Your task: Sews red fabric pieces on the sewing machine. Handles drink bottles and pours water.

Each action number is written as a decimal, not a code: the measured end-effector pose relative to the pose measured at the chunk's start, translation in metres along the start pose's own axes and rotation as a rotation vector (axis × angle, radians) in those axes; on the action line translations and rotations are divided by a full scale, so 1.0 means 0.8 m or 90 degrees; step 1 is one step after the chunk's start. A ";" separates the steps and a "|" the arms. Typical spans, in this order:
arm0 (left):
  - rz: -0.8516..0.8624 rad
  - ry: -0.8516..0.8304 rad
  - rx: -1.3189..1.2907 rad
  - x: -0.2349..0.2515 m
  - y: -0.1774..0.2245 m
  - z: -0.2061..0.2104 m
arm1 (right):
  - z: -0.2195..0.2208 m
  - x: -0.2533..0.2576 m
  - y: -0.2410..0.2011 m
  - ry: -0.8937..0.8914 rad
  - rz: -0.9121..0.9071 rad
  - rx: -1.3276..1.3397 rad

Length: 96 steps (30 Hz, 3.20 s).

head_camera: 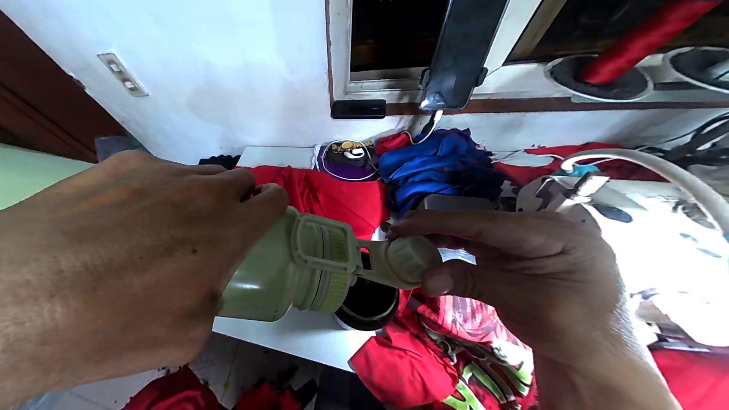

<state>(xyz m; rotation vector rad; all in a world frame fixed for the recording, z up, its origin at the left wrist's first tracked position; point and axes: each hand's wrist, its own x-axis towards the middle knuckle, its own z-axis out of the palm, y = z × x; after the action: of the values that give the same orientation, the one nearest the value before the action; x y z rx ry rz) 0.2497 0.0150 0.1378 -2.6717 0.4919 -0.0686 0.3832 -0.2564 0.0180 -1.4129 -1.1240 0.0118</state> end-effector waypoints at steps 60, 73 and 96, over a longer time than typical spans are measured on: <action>0.017 -0.005 -0.002 0.005 -0.002 -0.002 | 0.000 -0.004 0.002 0.009 0.006 0.020; 0.025 -0.004 -0.006 0.005 -0.002 -0.004 | -0.001 -0.005 0.002 0.010 0.010 0.003; 0.021 -0.023 0.017 0.010 -0.001 -0.007 | -0.002 -0.005 0.003 0.011 0.008 0.010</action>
<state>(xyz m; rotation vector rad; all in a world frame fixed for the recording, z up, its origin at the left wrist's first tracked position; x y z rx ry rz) 0.2569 0.0106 0.1429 -2.6335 0.5208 -0.0167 0.3837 -0.2598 0.0138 -1.4037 -1.0989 0.0179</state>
